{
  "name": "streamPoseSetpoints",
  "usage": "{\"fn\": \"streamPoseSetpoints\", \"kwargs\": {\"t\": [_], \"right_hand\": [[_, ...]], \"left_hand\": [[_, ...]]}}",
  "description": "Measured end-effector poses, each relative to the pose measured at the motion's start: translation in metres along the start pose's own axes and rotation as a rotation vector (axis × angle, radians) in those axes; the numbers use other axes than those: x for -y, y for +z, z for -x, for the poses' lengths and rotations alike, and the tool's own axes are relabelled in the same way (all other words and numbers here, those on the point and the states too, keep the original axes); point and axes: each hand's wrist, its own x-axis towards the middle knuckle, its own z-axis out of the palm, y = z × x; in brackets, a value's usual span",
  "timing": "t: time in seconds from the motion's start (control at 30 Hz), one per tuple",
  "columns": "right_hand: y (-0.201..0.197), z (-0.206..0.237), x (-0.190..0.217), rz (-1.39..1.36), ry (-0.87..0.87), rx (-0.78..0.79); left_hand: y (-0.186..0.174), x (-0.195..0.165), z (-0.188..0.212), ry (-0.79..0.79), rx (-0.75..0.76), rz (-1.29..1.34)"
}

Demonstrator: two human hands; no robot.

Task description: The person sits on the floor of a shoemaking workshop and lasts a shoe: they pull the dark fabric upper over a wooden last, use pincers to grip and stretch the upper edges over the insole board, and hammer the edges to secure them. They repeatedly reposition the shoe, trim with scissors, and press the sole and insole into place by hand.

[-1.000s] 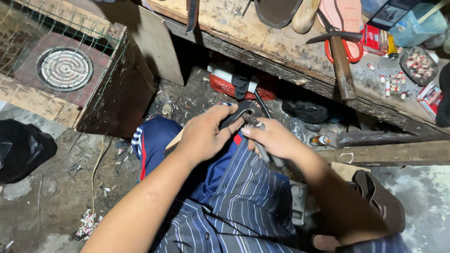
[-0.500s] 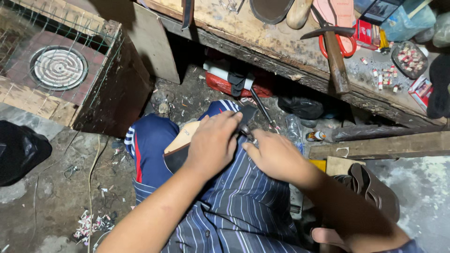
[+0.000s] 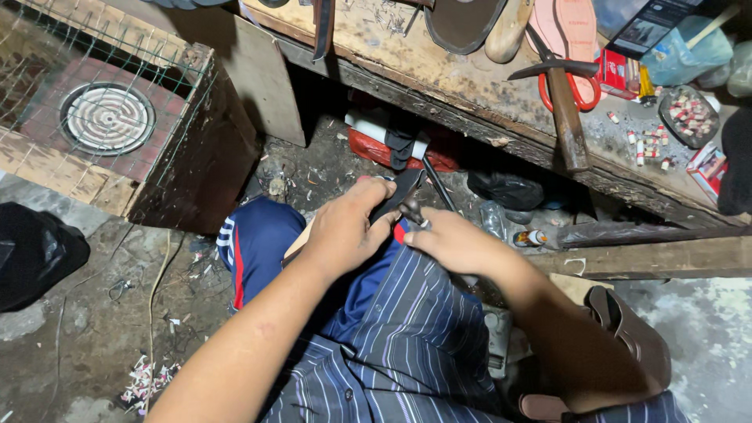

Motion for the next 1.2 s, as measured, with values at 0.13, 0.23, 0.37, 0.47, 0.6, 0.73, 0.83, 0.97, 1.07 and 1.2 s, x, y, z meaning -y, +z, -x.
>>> {"fn": "streamPoseSetpoints", "kwargs": {"t": [0.13, 0.23, 0.37, 0.47, 0.6, 0.73, 0.83, 0.97, 1.07, 1.2], "right_hand": [[0.009, 0.012, 0.004, 0.506, -0.198, -0.287], [0.019, 0.016, 0.003, 0.632, -0.188, -0.276], [0.026, 0.012, 0.003, 0.708, -0.062, -0.301], [0.030, 0.007, 0.004, 0.557, -0.378, -0.475], [0.037, 0.010, 0.006, 0.606, -0.270, -0.424], [0.043, 0.020, 0.010, 0.659, -0.007, -0.205], [0.042, 0.022, 0.013, 0.650, 0.028, -0.179], [0.032, 0.016, 0.012, 0.638, -0.014, -0.147], [0.018, 0.017, 0.006, 0.392, -0.081, -0.108], [0.009, 0.027, -0.005, 0.459, -0.108, -0.177]], "left_hand": [[0.005, -0.002, 0.003, 0.028, -0.050, 0.009], [0.013, -0.009, 0.011, 0.102, -0.088, -0.119], [0.010, -0.005, 0.014, 0.107, -0.101, -0.065], [-0.001, 0.004, 0.006, 0.012, -0.060, 0.052], [-0.007, 0.004, 0.006, -0.129, 0.075, 0.083], [-0.008, 0.005, 0.008, -0.188, 0.177, 0.084], [-0.007, 0.012, 0.004, -0.027, 0.121, 0.170], [0.005, 0.013, 0.000, -0.082, 0.121, 0.092], [0.011, 0.008, 0.005, -0.042, 0.116, -0.023], [0.017, 0.000, 0.012, -0.016, 0.143, -0.197]]}}
